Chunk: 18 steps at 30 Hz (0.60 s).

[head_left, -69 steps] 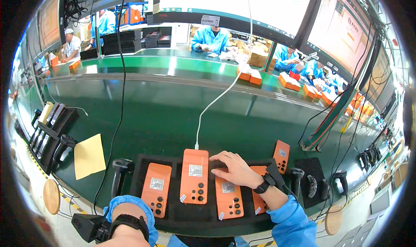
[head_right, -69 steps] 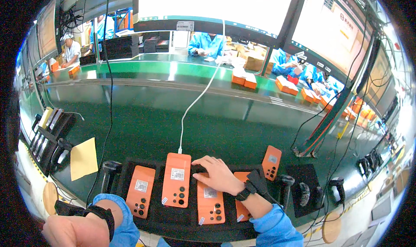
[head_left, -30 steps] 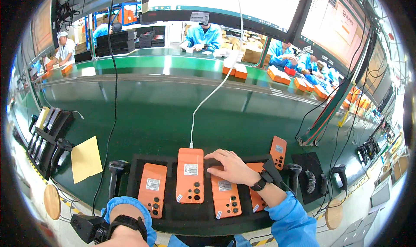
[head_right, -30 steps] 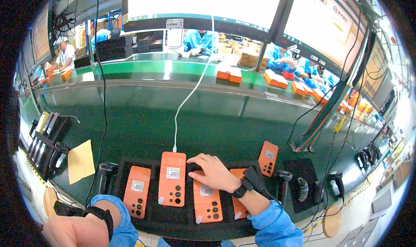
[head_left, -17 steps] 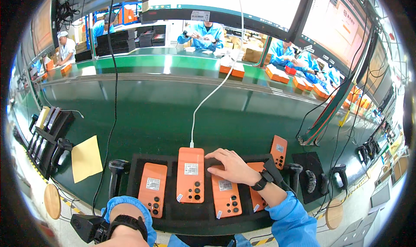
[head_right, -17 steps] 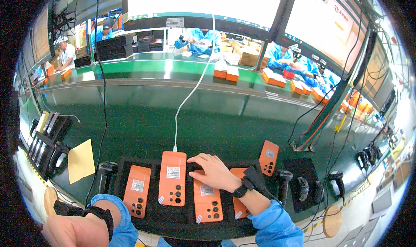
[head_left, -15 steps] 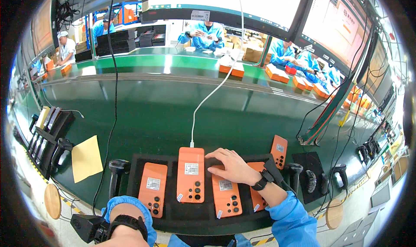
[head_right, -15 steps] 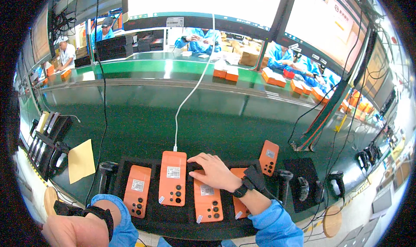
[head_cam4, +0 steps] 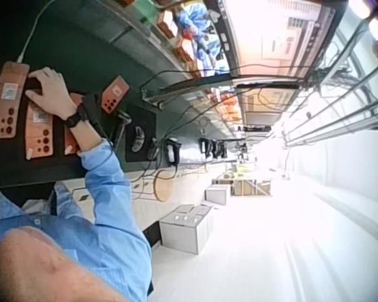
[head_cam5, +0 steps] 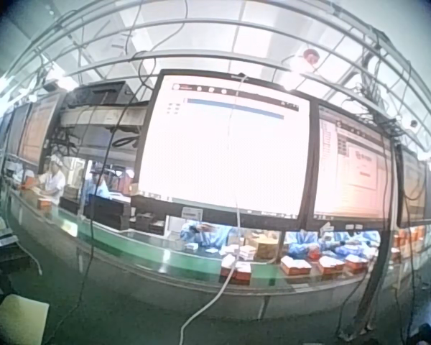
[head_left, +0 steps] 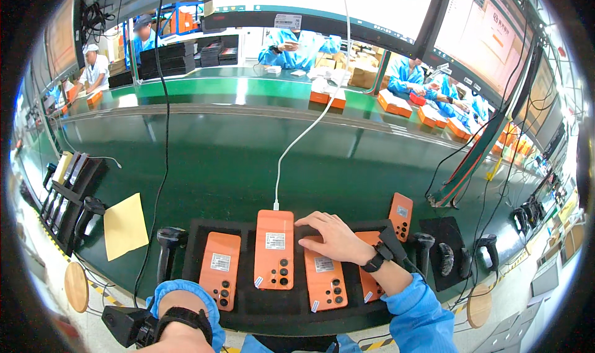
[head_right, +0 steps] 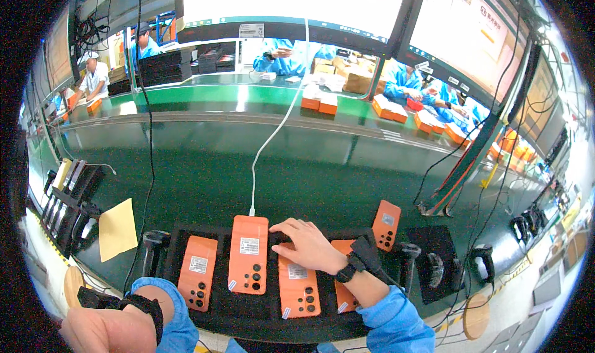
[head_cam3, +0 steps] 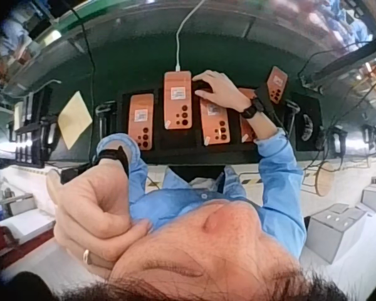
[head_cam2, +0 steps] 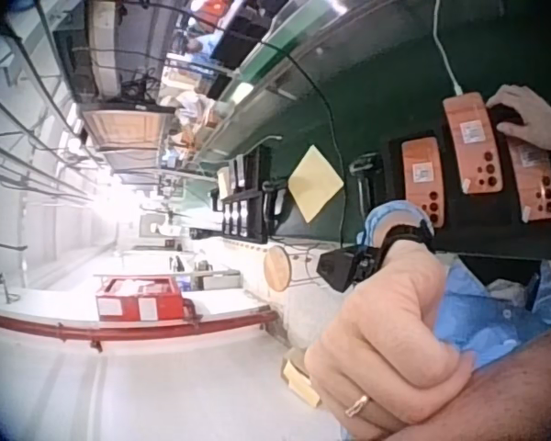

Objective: Scanning barcodes on several orange handheld electronic devices and organizing them on a factory workbench.

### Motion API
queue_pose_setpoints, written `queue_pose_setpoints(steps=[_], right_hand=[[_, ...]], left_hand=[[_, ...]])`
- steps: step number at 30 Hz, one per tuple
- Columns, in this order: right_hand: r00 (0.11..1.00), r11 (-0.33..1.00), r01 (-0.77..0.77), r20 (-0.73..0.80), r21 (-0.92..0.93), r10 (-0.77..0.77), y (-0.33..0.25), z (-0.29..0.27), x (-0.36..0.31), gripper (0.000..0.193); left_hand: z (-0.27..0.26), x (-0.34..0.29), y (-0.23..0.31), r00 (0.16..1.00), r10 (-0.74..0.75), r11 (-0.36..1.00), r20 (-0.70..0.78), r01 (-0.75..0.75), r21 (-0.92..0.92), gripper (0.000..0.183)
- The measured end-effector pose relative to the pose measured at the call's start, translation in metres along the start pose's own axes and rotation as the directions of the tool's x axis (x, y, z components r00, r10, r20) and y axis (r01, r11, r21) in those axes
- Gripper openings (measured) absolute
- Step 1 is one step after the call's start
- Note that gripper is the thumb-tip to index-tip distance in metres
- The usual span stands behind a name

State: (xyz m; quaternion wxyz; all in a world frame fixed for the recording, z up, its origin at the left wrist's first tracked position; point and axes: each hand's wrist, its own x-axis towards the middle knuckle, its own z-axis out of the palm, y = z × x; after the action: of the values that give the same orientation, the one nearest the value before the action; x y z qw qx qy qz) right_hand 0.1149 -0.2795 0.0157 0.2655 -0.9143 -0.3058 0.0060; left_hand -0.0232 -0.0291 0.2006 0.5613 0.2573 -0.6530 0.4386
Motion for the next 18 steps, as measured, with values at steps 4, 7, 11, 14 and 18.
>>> queue_pose_setpoints(steps=[4,7,11,14,18], right_hand=[[1.000,1.000,0.019,0.009,0.007,-0.019,-0.0063,0.0013,0.0034,0.043],[0.999,0.999,0.051,-0.018,-0.009,-0.051,-0.0035,0.0048,0.0033,0.043],[0.997,0.997,0.071,-0.031,-0.016,-0.072,-0.0019,0.0049,0.0041,0.044],[1.000,1.000,0.018,0.018,0.003,-0.018,-0.0060,0.0022,0.0049,0.043],[1.000,0.999,0.030,0.009,-0.011,-0.030,-0.0036,0.0043,0.0029,0.043]], left_hand=[[-0.0005,0.0030,0.0070,1.000,-0.022,0.999,0.015,0.022,0.036,0.033],[0.0013,0.0022,0.0055,0.999,0.020,1.000,-0.026,-0.020,-0.011,0.033],[0.0014,0.0025,0.0054,1.000,0.009,1.000,-0.028,-0.009,-0.010,0.032],[0.0017,0.0020,0.0057,0.999,0.028,1.000,-0.043,-0.028,-0.009,0.031],[0.0030,0.0049,0.0091,0.998,-0.044,0.998,-0.053,0.046,0.039,0.031]])
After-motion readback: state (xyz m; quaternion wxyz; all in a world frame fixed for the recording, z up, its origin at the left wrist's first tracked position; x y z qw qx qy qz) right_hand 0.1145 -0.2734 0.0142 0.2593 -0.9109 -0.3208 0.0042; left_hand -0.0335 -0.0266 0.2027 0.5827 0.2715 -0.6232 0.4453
